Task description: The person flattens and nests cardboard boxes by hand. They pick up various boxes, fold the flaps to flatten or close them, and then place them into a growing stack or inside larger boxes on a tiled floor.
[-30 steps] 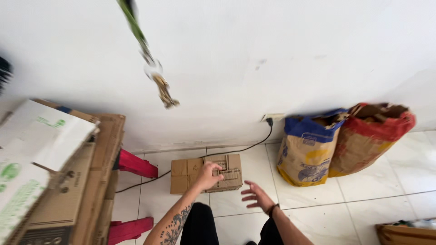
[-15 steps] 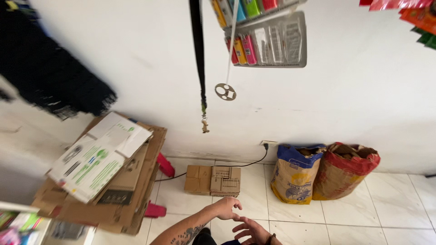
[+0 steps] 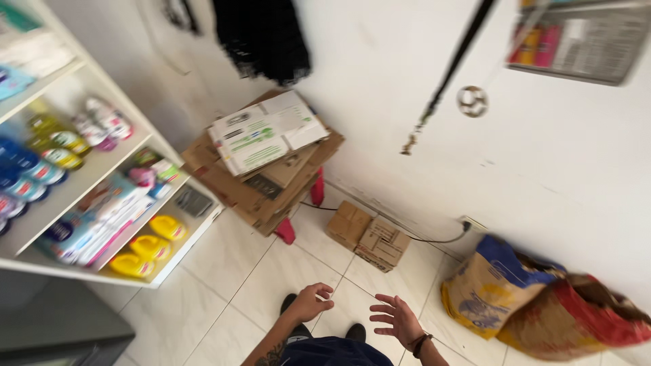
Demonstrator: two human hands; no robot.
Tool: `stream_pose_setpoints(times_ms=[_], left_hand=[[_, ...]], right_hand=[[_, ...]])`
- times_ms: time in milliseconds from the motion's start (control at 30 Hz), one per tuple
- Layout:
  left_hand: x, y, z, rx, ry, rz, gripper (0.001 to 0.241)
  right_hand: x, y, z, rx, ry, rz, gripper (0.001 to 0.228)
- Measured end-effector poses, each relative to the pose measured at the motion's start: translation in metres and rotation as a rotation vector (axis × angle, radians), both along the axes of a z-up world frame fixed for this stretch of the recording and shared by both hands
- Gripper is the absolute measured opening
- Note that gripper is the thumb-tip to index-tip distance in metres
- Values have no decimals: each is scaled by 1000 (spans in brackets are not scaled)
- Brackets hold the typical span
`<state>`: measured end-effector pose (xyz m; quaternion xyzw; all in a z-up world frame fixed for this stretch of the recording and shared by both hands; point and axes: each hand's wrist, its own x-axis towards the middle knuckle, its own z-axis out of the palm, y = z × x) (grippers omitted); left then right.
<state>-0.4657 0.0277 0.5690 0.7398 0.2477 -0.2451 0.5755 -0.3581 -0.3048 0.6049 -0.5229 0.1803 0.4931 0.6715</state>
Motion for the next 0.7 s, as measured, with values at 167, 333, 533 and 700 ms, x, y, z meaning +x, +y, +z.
stream_pose_setpoints(times_ms=[167,333,533,700], left_hand=[[-53,69,26,-21,34,186,44],[-93,153,16,-31,-34,232,45],[-153,251,7,-183,-143,240,51],[-178,313,27,-263,-75,335,49]], right_hand=[[-24,78,-9,21,-12,58,84],[-52,192,-11,57,6,129,85],[-95,325,-4,273,97,-35,88],[-99,396,0,305,14,136,90]])
